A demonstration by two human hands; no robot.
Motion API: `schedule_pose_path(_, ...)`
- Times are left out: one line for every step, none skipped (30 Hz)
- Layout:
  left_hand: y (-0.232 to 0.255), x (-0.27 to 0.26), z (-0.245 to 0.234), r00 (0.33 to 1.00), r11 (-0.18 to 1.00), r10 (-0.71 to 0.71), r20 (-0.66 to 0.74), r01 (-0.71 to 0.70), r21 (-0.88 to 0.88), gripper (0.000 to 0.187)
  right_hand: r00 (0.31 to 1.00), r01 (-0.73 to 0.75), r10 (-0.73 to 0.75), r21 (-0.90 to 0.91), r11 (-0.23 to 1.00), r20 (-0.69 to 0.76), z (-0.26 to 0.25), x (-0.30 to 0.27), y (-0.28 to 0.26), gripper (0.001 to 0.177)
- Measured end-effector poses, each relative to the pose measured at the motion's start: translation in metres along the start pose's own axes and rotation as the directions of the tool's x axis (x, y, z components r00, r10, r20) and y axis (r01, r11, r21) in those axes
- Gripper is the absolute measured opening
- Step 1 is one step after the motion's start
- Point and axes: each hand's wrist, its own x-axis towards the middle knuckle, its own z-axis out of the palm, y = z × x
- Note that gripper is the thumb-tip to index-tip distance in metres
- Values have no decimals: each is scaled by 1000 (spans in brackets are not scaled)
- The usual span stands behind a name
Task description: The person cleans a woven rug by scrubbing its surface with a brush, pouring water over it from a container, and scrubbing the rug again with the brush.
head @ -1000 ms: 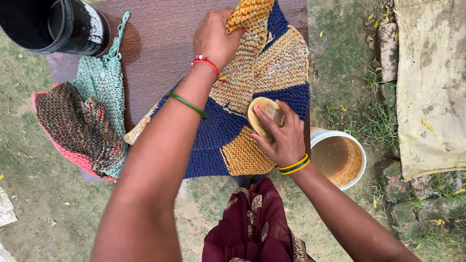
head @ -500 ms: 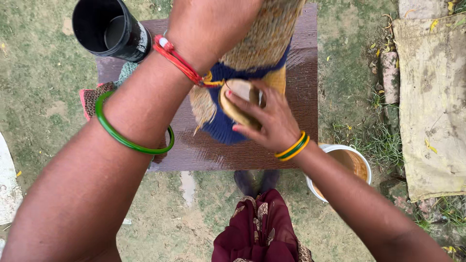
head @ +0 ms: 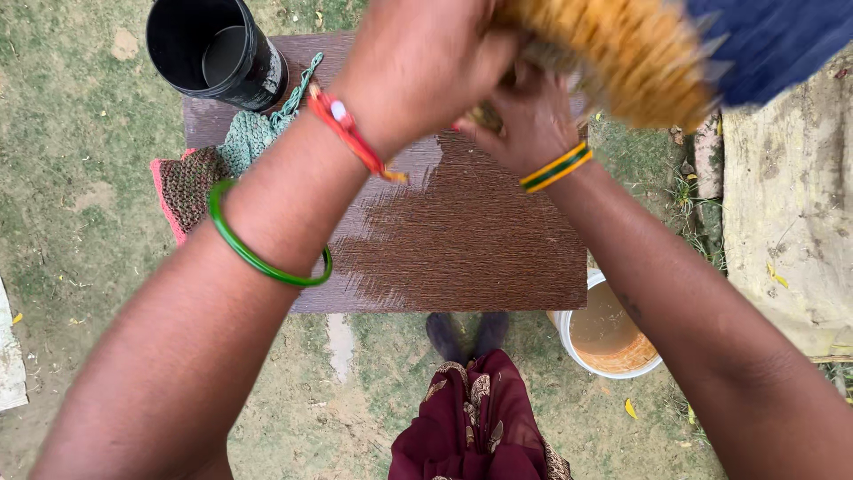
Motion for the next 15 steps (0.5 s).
schedule_pose_path(13,-12,0,998,994,-13,-60,6,-111,22,999,48,-48,-48,998,15,13,-11,-3,65)
schedule_pose_path(26,-26,-1,981,910,-128,-149,57,-410,35,998,44,-48,122,992,33,24,-25,-6,66)
schedule_pose_path(36,-38,1,980,909,-133,-146,62,-413,35,997,35,-52,290,956,53,34,-42,-13,68)
schedule_pose_path(45,-50,5,981,872,-195,0,173,-458,42,996,16,-52,430,903,73,41,-59,-20,67)
schedule_pose_path(54,-62,10,959,822,-240,152,284,-493,50,991,16,-66,396,918,113,45,-80,-29,67)
schedule_pose_path(63,-76,17,953,808,-243,184,303,-505,43,985,12,-77,382,924,156,46,-101,-39,67)
schedule_pose_path(72,-90,22,945,793,-244,216,323,-516,35,977,12,-88,358,934,196,46,-119,-49,68)
schedule_pose_path(80,-107,25,933,794,-251,257,350,-496,39,967,17,-97,318,948,236,44,-134,-57,68)
schedule_pose_path(86,-124,26,919,796,-257,297,376,-474,45,958,27,-103,275,961,269,42,-145,-64,68)
schedule_pose_path(90,-139,29,917,790,-260,302,382,-479,45,947,39,-111,236,971,301,40,-154,-69,68)
schedule_pose_path(93,-154,33,895,784,-282,346,423,-455,46,938,55,-118,196,979,327,36,-162,-72,68)
schedule_pose_path(95,-168,37,870,776,-303,388,462,-429,47,927,68,-122,163,984,354,31,-169,-74,68)
schedule_pose_path(97,-182,42,869,772,-307,389,466,-432,47,917,81,-124,128,988,380,24,-176,-74,68)
schedule_pose_path(98,-195,47,847,780,-329,417,493,-386,43,908,91,-125,102,991,401,17,-182,-72,68)
schedule_pose_path(101,-207,53,825,787,-353,442,517,-337,40,902,94,-122,88,992,415,9,-187,-67,68)
